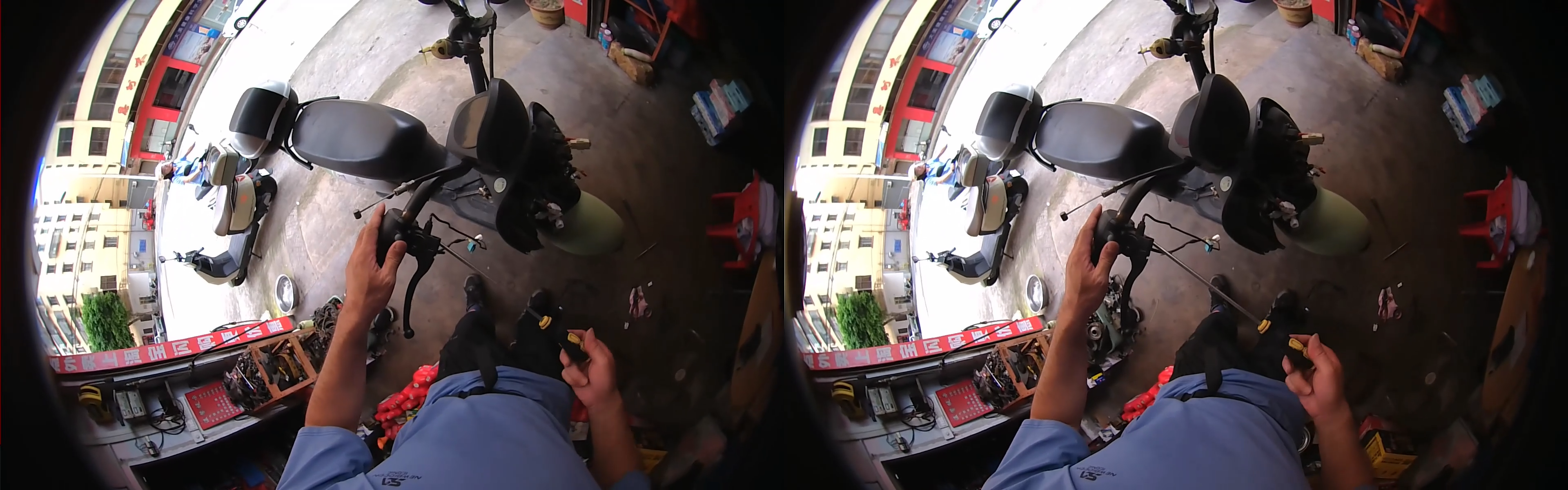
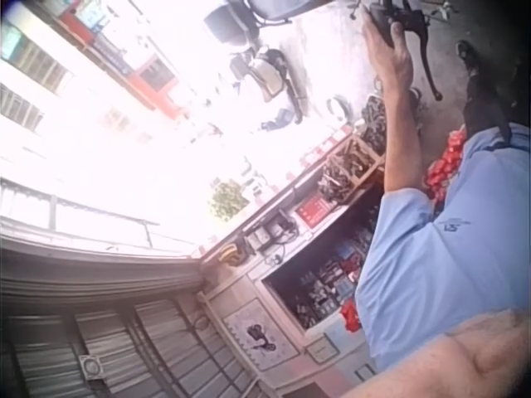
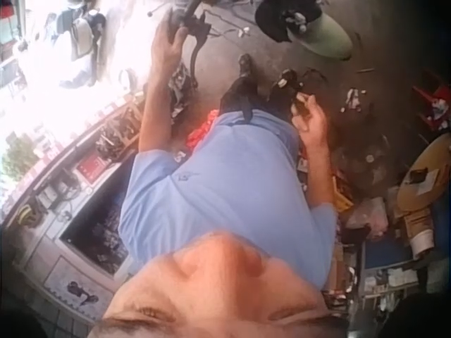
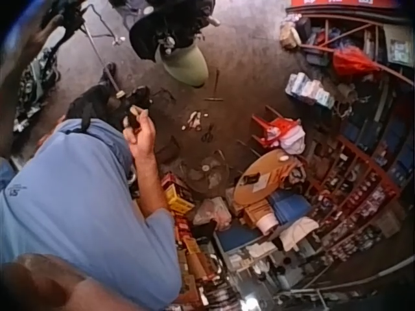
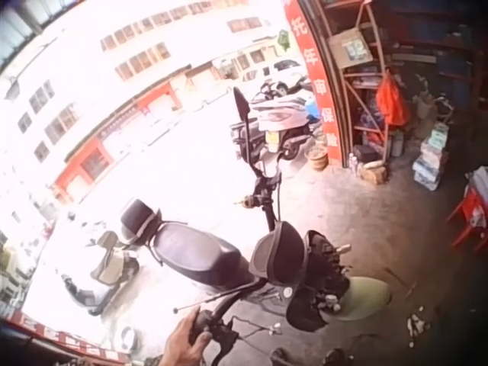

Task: Checking and repairing a white scooter for a customer at a service bay.

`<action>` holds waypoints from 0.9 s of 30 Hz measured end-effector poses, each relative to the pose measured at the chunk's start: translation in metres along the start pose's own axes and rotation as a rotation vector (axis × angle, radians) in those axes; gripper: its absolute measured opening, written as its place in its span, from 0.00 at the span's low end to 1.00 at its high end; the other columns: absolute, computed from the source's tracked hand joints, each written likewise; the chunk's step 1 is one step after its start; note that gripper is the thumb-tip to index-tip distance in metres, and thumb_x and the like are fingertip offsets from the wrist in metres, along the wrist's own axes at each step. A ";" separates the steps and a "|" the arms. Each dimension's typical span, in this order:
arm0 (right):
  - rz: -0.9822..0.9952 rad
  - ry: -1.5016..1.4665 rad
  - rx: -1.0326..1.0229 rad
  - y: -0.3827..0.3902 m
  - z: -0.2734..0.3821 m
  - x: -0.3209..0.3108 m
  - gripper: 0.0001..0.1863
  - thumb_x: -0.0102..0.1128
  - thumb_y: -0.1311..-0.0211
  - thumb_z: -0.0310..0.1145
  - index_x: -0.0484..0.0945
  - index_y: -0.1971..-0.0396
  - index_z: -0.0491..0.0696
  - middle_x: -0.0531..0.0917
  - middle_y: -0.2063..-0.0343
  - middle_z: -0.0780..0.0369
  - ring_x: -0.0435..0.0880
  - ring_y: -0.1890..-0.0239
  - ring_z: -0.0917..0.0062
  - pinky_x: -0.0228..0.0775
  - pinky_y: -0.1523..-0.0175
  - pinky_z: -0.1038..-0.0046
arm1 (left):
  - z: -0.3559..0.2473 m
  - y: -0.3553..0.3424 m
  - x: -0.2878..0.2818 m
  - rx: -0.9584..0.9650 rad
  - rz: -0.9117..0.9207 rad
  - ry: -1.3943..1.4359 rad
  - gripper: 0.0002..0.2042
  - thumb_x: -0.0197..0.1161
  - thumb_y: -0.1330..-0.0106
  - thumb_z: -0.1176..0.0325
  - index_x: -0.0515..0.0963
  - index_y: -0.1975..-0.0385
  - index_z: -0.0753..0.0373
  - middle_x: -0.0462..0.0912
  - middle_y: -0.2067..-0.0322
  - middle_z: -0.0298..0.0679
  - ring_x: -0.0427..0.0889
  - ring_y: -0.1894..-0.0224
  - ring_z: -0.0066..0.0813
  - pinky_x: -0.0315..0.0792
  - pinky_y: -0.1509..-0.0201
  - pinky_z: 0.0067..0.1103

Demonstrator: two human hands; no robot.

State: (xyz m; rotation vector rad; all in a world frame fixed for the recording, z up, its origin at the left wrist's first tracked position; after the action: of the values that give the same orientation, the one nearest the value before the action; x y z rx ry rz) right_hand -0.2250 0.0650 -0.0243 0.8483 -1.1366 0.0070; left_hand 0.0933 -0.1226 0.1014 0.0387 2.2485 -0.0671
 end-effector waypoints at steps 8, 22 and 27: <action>-0.178 0.716 -0.310 0.002 0.022 0.010 0.17 0.47 0.31 0.35 0.70 0.48 0.42 0.78 0.74 0.59 0.64 0.87 0.85 0.57 0.81 0.83 | 0.000 0.001 0.000 -0.006 -0.011 -0.016 0.29 0.56 0.33 0.58 0.59 0.35 0.61 0.73 0.47 0.55 0.75 0.45 0.47 0.66 0.42 0.30; -0.021 0.167 -0.039 -0.001 0.012 0.006 0.15 0.48 0.33 0.31 0.70 0.49 0.42 0.75 0.61 0.59 0.68 0.82 0.82 0.59 0.75 0.82 | 0.002 0.002 0.002 -0.070 0.014 -0.073 0.27 0.54 0.32 0.54 0.60 0.36 0.57 0.73 0.47 0.54 0.75 0.46 0.51 0.68 0.44 0.33; -0.172 1.149 -0.622 0.008 0.037 0.033 0.15 0.47 0.31 0.34 0.72 0.51 0.42 0.76 0.63 0.60 0.68 0.81 0.85 0.58 0.76 0.83 | -0.003 0.002 0.000 -0.026 -0.002 -0.107 0.27 0.54 0.32 0.54 0.60 0.36 0.56 0.73 0.47 0.54 0.75 0.47 0.51 0.69 0.45 0.33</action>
State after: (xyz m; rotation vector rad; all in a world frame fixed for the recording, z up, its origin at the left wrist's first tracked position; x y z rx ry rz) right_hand -0.2431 0.0354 0.0122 0.2584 0.0455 -0.0018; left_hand 0.0910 -0.1201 0.1034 0.0184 2.1423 -0.0398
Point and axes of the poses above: each hand's wrist, its own y-axis away from the middle knuckle, its own x-axis out of the palm, z = x × y, the point moved 8 cm from there along -y, towards the middle knuckle
